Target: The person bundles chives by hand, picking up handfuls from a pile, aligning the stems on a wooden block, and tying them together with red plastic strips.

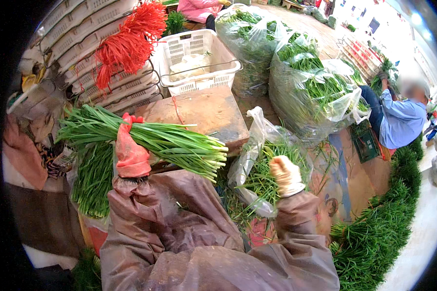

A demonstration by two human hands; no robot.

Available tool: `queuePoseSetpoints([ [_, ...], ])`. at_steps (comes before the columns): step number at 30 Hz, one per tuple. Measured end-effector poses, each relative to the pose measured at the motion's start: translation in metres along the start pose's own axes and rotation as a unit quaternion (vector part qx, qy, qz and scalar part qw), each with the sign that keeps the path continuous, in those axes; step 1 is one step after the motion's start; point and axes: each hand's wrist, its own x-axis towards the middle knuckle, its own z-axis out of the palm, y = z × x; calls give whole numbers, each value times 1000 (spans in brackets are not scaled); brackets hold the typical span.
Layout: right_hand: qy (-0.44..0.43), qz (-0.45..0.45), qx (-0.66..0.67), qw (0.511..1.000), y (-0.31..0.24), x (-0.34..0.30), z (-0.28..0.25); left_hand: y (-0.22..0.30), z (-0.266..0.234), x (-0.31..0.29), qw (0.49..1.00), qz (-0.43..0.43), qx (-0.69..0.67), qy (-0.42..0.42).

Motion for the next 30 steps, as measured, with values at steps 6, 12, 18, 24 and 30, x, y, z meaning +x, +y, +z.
queuePoseSetpoints([
  [6, -40, -10, 52, 998, -73, -16, 14, -8, 0, -11, 999, 22, -11, -35],
  [12, -51, -113, 88, 988, -157, 15, 65, -18, 31, -39, 997, 33, 51, -52],
  [18, -10, -185, 18, 983, -150, 15, 78, -27, 18, -34, 999, 12, 43, -31],
  [24, -84, -169, 14, 982, -118, 3, 36, -23, -18, -5, 996, -33, 3, 83],
  [30, -11, -68, 43, 997, -55, 4, -4, -17, -60, 13, 993, -94, -72, 7],
])
